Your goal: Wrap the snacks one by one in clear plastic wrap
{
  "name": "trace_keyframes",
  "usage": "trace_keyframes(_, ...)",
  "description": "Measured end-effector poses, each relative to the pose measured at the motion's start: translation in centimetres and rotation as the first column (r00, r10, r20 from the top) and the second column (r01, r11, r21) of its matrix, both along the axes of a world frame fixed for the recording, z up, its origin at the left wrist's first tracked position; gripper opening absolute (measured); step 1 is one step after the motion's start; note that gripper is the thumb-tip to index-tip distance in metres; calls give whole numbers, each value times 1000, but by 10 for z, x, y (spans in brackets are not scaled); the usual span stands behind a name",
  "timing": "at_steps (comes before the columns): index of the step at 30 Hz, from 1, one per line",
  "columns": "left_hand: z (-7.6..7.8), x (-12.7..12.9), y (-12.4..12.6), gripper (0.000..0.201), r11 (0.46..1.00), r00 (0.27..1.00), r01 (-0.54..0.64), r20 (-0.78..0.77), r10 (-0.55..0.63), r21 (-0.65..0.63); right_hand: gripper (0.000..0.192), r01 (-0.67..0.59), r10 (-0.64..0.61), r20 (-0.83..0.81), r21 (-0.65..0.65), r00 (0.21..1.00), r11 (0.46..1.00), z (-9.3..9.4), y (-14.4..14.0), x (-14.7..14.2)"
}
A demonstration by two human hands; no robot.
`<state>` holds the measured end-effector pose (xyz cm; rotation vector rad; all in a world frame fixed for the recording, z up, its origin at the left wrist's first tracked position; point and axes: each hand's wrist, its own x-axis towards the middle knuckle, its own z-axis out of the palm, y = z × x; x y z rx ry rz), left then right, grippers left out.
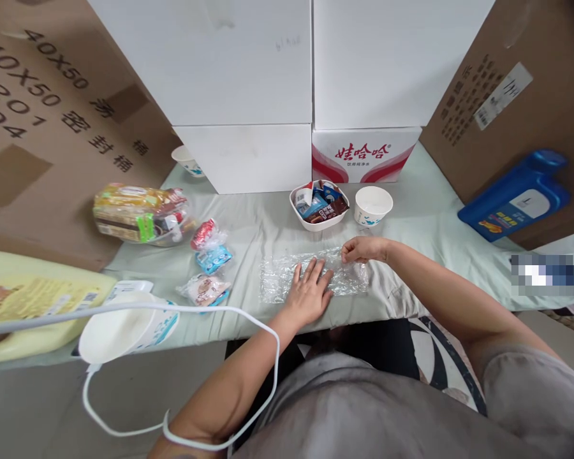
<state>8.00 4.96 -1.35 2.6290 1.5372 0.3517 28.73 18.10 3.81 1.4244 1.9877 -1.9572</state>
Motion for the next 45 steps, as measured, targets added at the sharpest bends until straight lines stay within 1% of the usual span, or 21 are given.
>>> trace_keyframes(6,2,1,0,48,1000,1000,0,-10,0,5,38,65,-87,-152,-144,985,987,-2,-9,-3)
trace_keyframes(9,3,2,0,48,1000,1000,-1,-12,1,-1,35,111,-108,-105,21,989,994,-6,-8,-5)
trace_keyframes(12,3,2,0,47,1000,1000,-4,-12,4,-8,23,194,-192,-35,229,981,954,-7,2,2)
trace_keyframes(15,3,2,0,47,1000,1000,-10,-7,10,-12,14,310,-326,-36,416,945,855,-2,9,16)
trace_keyframes(17,3,2,0,47,1000,1000,-11,-2,11,-10,12,322,-339,-69,537,938,780,3,4,22)
trace_keyframes(19,3,3,-1,47,1000,1000,-10,0,10,-7,21,172,-160,-80,669,984,723,4,-9,24)
trace_keyframes(21,3,3,-1,47,1000,1000,-11,-5,11,-6,28,-26,67,-18,799,998,601,1,-22,21)
trace_keyframes(22,3,3,-1,47,1000,1000,-12,-8,12,-5,26,-89,124,27,841,992,533,-3,-27,20)
trace_keyframes(23,3,3,-1,47,1000,1000,-13,-9,13,-4,21,-107,110,61,865,992,490,-7,-29,19)
trace_keyframes(24,3,3,-1,48,1000,1000,-13,-10,13,-3,15,-89,28,86,875,996,476,-11,-29,19)
trace_keyframes(25,3,3,-1,48,1000,1000,-12,-10,12,-3,12,-51,-86,106,873,991,484,-14,-26,19)
trace_keyframes(28,2,2,-1,48,1000,1000,-10,-9,10,-8,15,75,-395,160,852,905,518,-17,-16,23)
trace_keyframes(30,2,2,-1,48,1000,1000,-14,-5,14,-12,20,102,-464,143,880,874,464,-15,-19,23)
trace_keyframes(31,2,2,-1,48,1000,1000,-15,-2,15,-11,23,89,-441,122,900,889,427,-14,-24,20)
trace_keyframes(33,2,4,-1,49,1000,1000,-13,4,13,-11,29,1,-288,119,923,950,385,-17,-42,12)
trace_keyframes(35,1,6,-1,52,999,999,-36,6,36,-16,43,-158,-69,198,911,978,380,-26,-63,4)
trace_keyframes(37,0,3,-1,62,991,992,-124,-6,124,-40,64,-305,50,311,871,949,384,-38,-79,-1)
trace_keyframes(39,0,-6,-3,76,962,966,-259,-40,256,-86,75,-381,51,396,831,917,406,-47,-86,1)
trace_keyframes(42,4,-36,-12,87,892,900,-434,-109,422,-126,77,-399,13,437,808,900,434,-48,-89,15)
trace_keyframes(44,9,-62,-22,85,880,883,-466,-118,455,-88,80,-380,26,407,826,913,416,-42,-92,28)
trace_keyframes(45,11,-74,-28,81,899,898,-435,-104,428,-58,80,-366,50,379,839,924,403,-39,-95,34)
